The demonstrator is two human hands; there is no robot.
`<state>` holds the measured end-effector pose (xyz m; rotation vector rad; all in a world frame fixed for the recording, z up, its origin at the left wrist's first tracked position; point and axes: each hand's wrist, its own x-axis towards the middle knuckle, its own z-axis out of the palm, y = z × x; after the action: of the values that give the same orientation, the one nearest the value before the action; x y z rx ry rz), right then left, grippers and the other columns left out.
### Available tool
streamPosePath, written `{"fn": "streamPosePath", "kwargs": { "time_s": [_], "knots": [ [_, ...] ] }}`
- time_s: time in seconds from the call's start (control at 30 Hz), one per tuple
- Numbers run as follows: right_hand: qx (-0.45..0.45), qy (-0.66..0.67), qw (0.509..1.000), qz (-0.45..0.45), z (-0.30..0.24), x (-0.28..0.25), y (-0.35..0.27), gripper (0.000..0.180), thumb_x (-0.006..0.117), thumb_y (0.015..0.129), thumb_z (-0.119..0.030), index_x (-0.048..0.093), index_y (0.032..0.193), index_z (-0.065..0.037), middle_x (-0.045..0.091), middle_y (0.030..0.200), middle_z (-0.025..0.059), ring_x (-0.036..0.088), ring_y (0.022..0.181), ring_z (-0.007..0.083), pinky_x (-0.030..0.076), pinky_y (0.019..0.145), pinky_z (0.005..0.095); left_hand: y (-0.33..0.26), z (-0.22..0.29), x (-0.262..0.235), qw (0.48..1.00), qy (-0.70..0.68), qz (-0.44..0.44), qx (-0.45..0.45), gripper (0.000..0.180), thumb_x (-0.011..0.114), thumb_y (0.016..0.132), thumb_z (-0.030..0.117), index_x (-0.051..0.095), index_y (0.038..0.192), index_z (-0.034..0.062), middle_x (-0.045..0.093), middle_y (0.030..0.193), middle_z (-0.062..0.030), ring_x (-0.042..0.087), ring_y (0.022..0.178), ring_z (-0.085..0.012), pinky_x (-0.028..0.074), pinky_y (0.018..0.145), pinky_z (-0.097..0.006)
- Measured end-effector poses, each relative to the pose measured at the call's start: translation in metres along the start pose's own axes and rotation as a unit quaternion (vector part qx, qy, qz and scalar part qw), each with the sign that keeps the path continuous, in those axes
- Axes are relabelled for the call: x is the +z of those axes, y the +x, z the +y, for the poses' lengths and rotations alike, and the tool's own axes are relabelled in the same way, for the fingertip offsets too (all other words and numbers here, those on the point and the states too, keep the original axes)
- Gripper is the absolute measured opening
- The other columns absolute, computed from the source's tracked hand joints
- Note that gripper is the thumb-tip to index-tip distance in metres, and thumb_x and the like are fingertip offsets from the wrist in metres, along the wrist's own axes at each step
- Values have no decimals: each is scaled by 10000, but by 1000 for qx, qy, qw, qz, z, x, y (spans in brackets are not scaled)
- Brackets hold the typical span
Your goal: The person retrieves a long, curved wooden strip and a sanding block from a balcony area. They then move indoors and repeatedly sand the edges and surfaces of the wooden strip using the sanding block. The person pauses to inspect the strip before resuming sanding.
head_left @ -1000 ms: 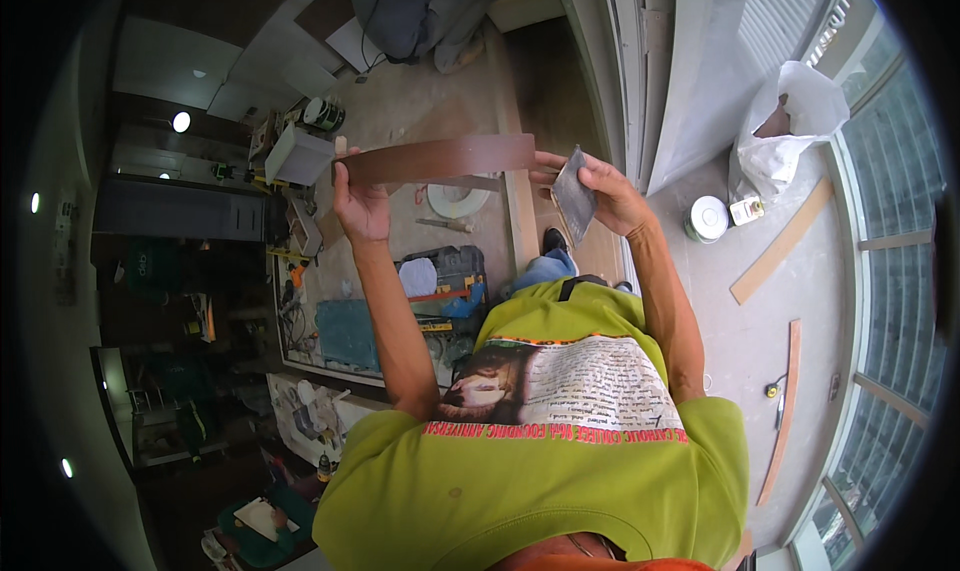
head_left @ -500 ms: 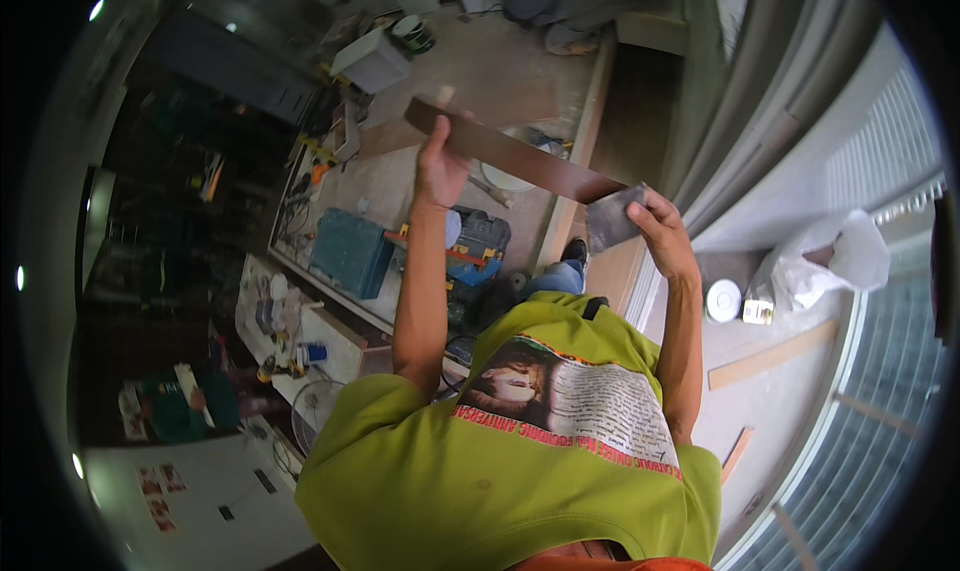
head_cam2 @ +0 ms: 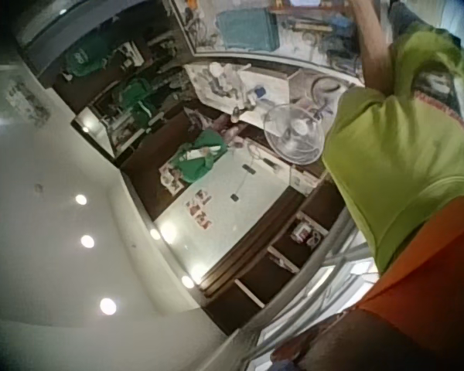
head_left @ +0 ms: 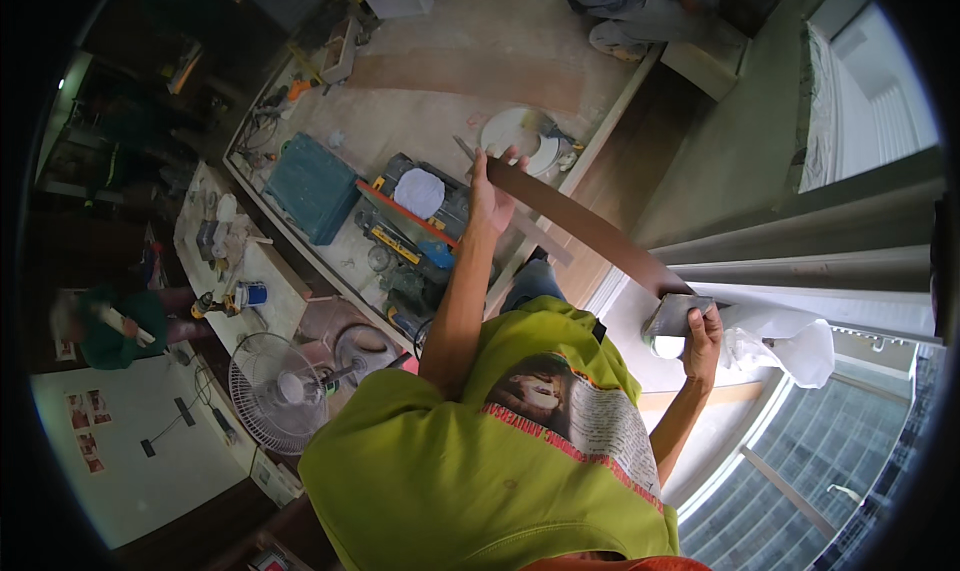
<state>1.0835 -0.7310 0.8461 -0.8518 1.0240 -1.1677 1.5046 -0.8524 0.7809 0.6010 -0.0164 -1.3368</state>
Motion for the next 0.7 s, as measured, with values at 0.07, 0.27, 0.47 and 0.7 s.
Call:
{"fn": "streamPosePath", "kwargs": {
  "time_s": [0.07,0.27,0.47,0.7],
  "knots": [
    [5,21,999,29,15,-8,15,217,720,944,-213,692,1115,-83,697,1101,6,602,1035,126,414,1004,312,12,2,16,1000,2,26,-9,414,528,1016,494,476,1164,110,657,1146,-177,643,1078,-352,554,928,-440],
    [13,34,996,76,9,-10,50,261,703,954,-205,676,1179,-77,699,1144,71,631,1075,196,424,1056,374,95,24,-23,990,-4,142,-8,410,571,1011,419,505,1210,68,644,1098,-89,638,1020,-244,541,877,-375],
    [119,-13,987,110,22,-3,90,196,641,994,-163,656,1159,-59,675,1100,36,618,1031,152,470,940,303,148,76,-1,977,169,101,77,367,710,939,252,594,1254,105,668,1109,-6,632,989,-149,510,917,-340],
    [314,-93,938,113,153,103,236,318,671,973,-275,651,1176,-31,628,1092,3,559,1021,114,451,897,297,291,180,-75,950,248,119,148,488,776,885,182,556,1317,129,609,1238,-8,581,1119,-155,485,955,-330]
  ]
}}
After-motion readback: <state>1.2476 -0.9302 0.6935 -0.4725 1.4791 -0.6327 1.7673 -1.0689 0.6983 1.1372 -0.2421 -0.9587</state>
